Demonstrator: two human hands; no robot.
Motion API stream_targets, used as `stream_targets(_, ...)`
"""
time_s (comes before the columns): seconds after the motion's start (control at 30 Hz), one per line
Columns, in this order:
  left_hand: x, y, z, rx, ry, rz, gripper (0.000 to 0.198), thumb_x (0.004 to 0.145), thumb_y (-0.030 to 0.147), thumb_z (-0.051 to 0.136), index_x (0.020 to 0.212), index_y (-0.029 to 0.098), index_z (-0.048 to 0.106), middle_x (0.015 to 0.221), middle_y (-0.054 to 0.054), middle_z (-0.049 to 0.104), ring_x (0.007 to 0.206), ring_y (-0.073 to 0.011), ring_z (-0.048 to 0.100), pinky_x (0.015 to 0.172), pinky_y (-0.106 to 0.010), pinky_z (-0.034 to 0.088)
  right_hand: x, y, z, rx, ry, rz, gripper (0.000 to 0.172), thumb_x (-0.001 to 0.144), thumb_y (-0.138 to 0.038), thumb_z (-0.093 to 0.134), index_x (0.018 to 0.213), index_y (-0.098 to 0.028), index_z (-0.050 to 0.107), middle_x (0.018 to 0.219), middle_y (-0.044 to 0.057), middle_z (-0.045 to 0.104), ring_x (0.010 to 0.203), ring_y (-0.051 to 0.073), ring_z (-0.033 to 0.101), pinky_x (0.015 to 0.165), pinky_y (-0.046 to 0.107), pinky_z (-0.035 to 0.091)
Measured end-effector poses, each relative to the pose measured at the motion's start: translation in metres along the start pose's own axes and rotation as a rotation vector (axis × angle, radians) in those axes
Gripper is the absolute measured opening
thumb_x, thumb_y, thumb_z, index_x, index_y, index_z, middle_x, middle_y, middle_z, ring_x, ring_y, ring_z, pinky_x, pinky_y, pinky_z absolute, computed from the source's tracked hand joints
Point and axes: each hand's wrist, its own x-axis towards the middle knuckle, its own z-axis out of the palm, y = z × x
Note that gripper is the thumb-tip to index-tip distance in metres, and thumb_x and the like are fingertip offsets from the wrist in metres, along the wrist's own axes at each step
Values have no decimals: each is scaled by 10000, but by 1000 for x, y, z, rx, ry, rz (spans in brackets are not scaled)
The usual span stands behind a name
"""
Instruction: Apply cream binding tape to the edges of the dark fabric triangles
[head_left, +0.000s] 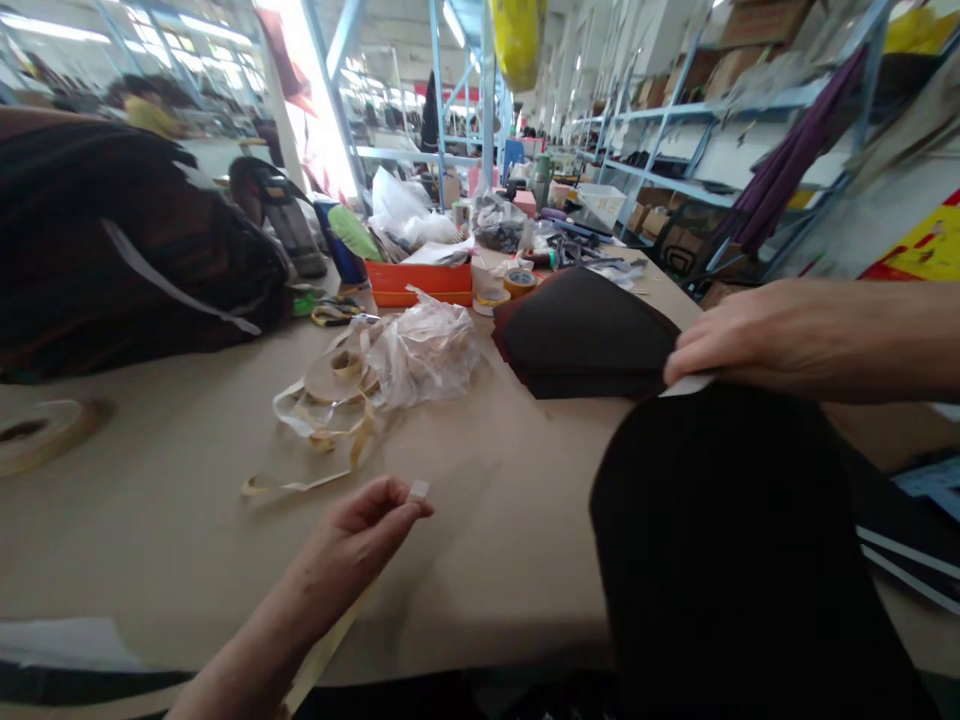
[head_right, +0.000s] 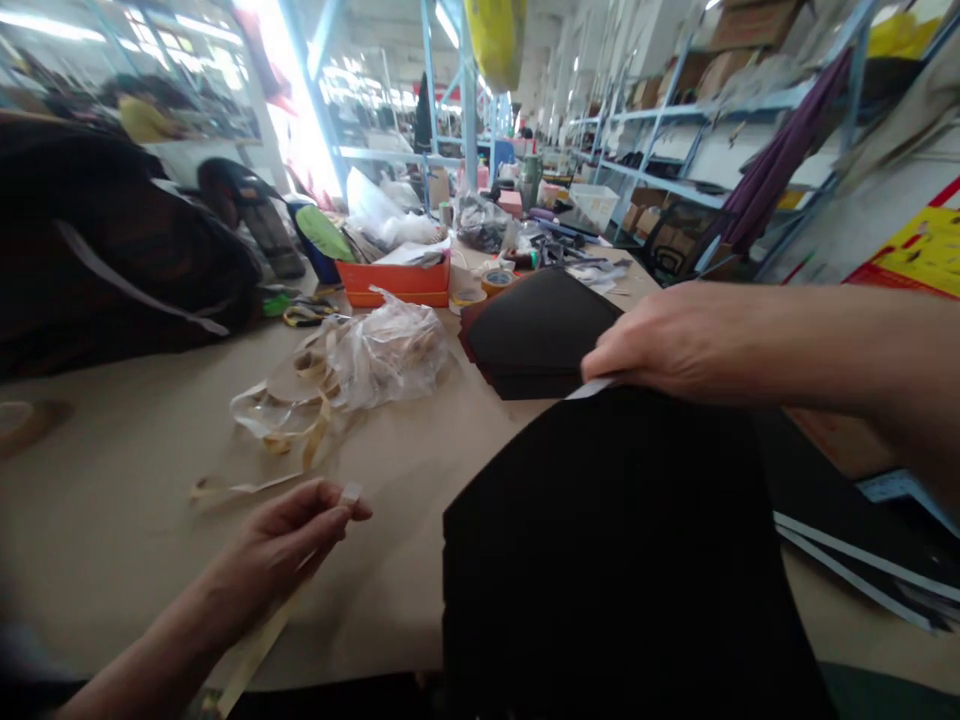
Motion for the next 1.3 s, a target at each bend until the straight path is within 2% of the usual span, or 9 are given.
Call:
stream_targets(0.03,-1,1,1,-27,14,-33,291,730,426,687,706,168,556,729,-12,616,645,-102,489,572,-184,361,16,-14,13,26,-180,-285,212,796,-79,645,871,-259,726,885,-38,713,768,57,629,703,199,411)
stream_targets(0.1,-2,3,3,-58,38,-70,301,705,421,718,707,166,558,693,-3,608,638,-99,495,575,-177,368,50,-42,51,-5,-213,-510,213,834,-82,584,934,-232,697,945,5,705,851,122,632,709,240,412)
stream_targets(0.23,-6,10,11,-23,24,-81,297,702,422,710,711,169,553,654,16,588,617,-96,497,577,-181,380,101,-88,127,-42,-194,-550,187,884,-141,514,966,-200,672,925,57,692,829,177,627,683,273,405)
stream_targets(0.33,-10,11,23,78,-91,-91,275,746,426,640,704,171,546,636,16,563,580,-101,467,540,-200,368,106,-107,154,65,-54,-520,256,928,-168,452,1111,-217,625,1054,63,661,921,179,607,731,273,405)
stream_targets(0.63,1,-16,55,894,-338,330,169,853,193,475,716,173,574,840,-44,600,838,-193,532,772,-334,426,-35,-81,193,162,-112,245,420,874,-403,543,1222,-169,546,1122,116,617,902,232,610,729,311,438)
stream_targets(0.73,2,-19,61,1016,-378,358,177,861,180,468,740,166,596,892,-67,606,889,-222,529,821,-375,438,-54,-66,206,161,-195,419,369,836,-461,566,1047,-162,615,1010,113,639,863,236,607,703,311,432)
stream_targets(0.83,-3,-20,65,1029,-382,366,191,869,198,458,745,170,599,895,-65,605,884,-224,536,800,-362,446,-41,-63,212,262,-239,477,271,821,-418,578,908,-171,644,888,93,657,797,213,604,659,285,411)
stream_targets(1.03,-12,-22,76,953,-367,332,262,879,294,421,715,191,597,850,-51,597,819,-217,531,736,-350,436,19,-63,216,389,-193,297,281,819,-169,501,1057,-197,650,950,57,673,853,179,592,673,250,377)
stream_targets(1.3,-9,-22,104,851,-427,309,229,864,297,470,688,202,581,778,-26,607,798,-199,532,718,-318,414,57,-46,207,408,-174,125,269,762,-178,633,1026,-198,681,946,33,650,827,145,560,668,227,365)
